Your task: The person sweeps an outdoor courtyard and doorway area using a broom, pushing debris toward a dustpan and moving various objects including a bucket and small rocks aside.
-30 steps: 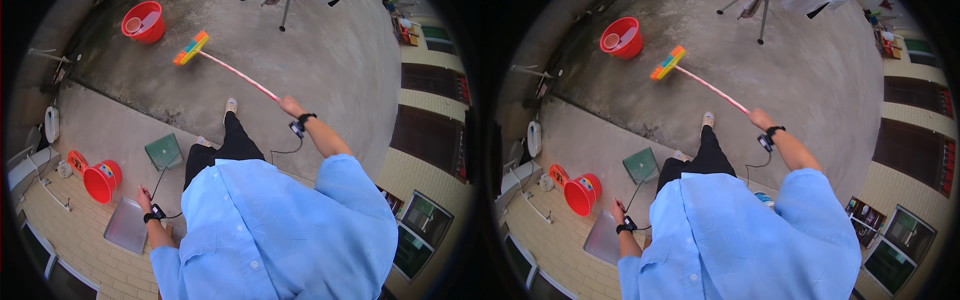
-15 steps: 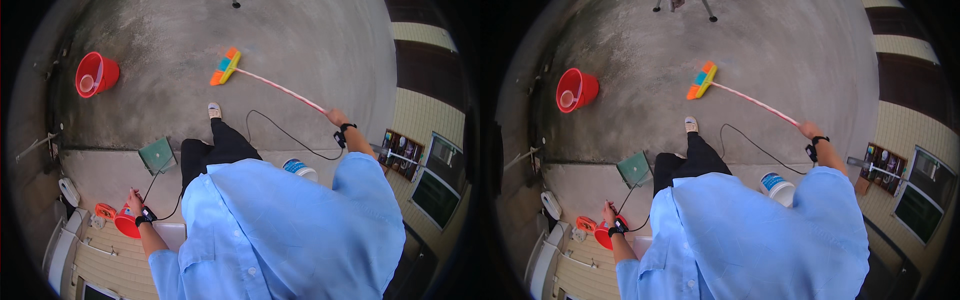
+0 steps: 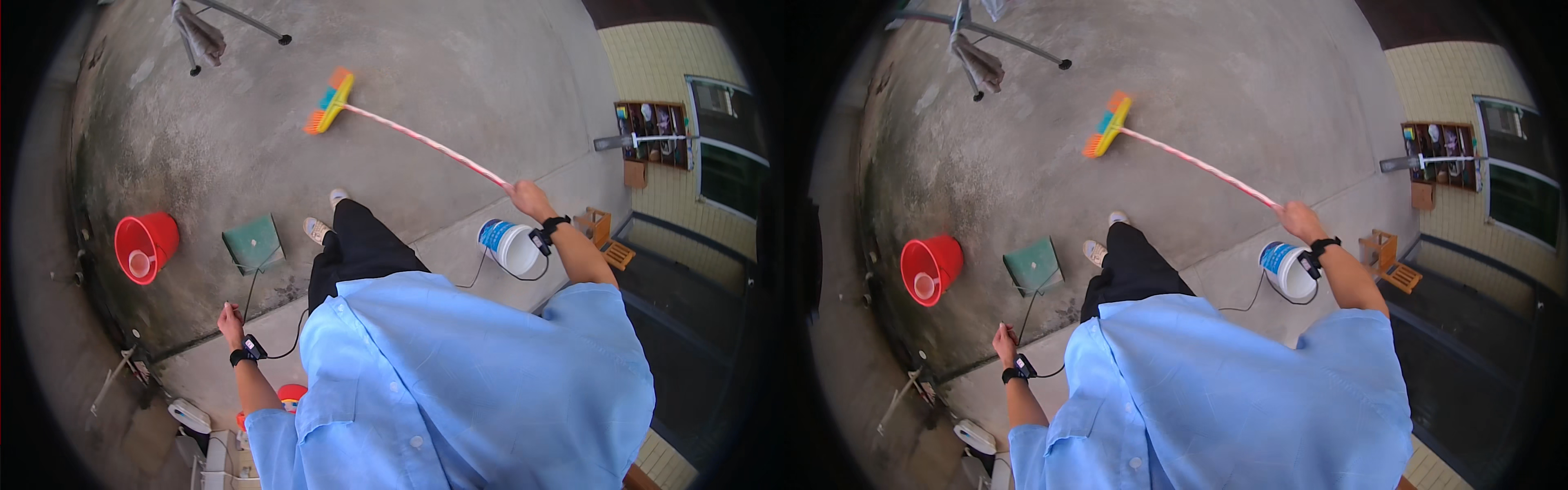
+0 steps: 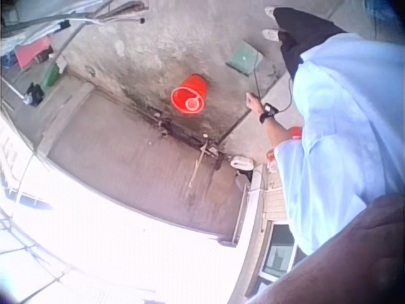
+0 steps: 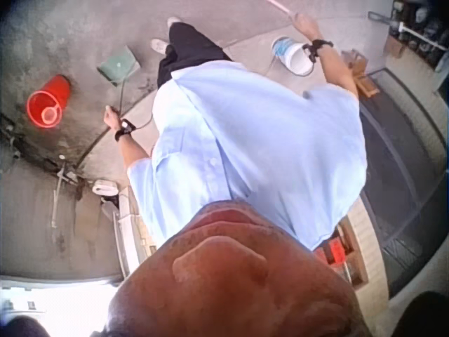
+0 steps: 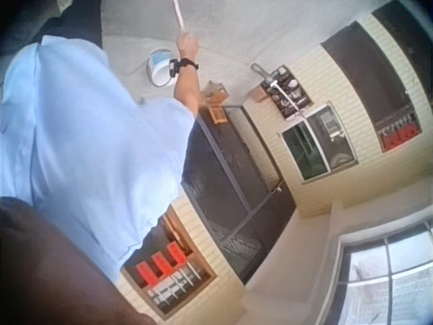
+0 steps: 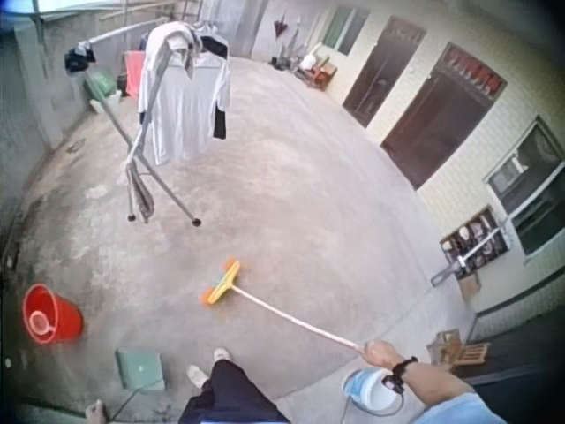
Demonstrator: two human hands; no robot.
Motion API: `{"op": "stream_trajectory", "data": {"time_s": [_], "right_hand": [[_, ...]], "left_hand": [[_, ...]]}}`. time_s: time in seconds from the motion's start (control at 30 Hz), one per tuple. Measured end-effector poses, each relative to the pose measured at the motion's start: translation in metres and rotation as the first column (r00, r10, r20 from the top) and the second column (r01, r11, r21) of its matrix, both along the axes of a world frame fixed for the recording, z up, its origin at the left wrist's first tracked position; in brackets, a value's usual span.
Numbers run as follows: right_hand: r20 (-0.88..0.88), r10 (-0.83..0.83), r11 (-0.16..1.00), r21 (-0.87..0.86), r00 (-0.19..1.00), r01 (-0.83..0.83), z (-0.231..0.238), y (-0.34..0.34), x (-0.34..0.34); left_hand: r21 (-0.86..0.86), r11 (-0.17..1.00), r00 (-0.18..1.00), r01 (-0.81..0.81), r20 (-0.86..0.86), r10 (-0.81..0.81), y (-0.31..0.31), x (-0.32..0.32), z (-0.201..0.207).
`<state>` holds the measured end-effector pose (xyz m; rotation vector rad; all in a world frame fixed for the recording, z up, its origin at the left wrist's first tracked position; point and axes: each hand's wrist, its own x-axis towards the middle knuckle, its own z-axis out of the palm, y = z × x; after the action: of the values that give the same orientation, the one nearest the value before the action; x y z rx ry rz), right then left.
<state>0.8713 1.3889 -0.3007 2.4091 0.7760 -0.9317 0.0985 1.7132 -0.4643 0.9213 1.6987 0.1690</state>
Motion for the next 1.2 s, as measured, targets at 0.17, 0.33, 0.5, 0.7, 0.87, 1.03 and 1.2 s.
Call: {"op": "stream_trajectory", "data": {"time_s": [0.17, 0.33, 0.5, 0.7, 0.87, 1.03, 1.2], "right_hand": [[-0.168, 0.024, 0.996, 0.087, 0.985, -0.009, -0.082, 0.096, -0.008], [-0.231, 0.053, 0.997, 0.066, 0.972, -0.039, -0.153, 0.169, 0.055], [-0.267, -0.119, 0.991, 0.024, 0.956, 0.13, -0.167, 0.087, 0.217], [0.006, -0.178, 0.981, -0.072, 0.984, 0.178, -0.069, -0.065, 0.317], [0.034, -0.317, 0.931, -0.179, 0.948, 0.318, -0.005, -0.108, 0.341], [-0.093, -0.688, 0.723, -0.001, 0.72, 0.691, 0.017, -0.206, 0.292], [-0.262, -0.94, 0.213, 0.046, 0.218, 0.976, 0.008, -0.129, 0.244]], "left_hand": [[0.023, 0.983, 0.983, 0.185, -0.018, -0.184, 0.066, 0.095, 0.029], [0.035, 0.971, 0.97, 0.238, -0.054, -0.236, 0.105, 0.203, 0.049], [0.059, 0.933, 0.933, 0.355, -0.094, -0.348, 0.135, 0.352, 0.039], [0.005, 0.877, 0.876, 0.48, -0.046, -0.479, 0.152, 0.459, -0.001], [0.073, 0.638, 0.64, 0.766, -0.167, -0.75, 0.147, 0.54, -0.048], [0.157, 0.394, 0.416, 0.906, -0.147, -0.897, 0.126, 0.664, -0.068], [0.216, 0.341, 0.371, 0.915, -0.118, -0.921, 0.098, 0.73, -0.119]]}}
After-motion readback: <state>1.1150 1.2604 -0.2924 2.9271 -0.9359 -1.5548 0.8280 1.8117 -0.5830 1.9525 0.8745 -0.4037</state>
